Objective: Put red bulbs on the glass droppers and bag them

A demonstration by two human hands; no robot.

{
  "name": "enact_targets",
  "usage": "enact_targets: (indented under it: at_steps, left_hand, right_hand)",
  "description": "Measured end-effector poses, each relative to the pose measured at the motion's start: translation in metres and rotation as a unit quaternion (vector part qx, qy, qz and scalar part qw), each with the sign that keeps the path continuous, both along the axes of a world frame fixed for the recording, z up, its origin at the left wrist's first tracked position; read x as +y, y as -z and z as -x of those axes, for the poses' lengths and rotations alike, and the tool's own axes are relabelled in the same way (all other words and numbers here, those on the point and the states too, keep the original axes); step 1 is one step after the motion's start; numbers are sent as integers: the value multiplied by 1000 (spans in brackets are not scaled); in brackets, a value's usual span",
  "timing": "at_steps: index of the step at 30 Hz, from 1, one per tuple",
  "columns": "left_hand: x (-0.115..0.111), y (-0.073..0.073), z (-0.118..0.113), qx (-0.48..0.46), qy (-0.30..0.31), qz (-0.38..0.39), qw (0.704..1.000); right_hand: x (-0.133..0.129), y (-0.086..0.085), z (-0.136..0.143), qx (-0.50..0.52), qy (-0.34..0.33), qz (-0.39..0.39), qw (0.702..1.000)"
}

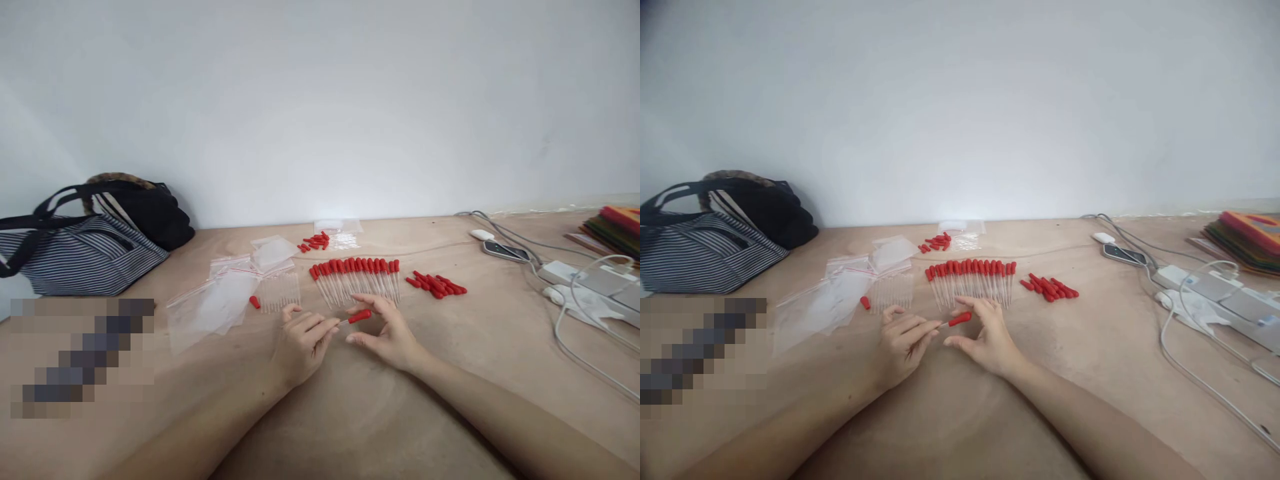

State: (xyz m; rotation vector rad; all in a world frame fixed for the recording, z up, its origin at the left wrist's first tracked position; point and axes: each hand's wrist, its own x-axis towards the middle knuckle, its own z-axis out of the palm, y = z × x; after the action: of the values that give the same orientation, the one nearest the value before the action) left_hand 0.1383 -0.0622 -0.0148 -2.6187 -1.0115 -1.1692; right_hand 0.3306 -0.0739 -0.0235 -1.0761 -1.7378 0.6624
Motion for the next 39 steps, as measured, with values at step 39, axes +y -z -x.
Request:
enact_targets:
  at_steps: [39]
  left_hand:
    - [38, -7, 37, 66, -272, 161, 946]
  right_hand:
    - [110, -14, -73, -237, 309, 229, 892]
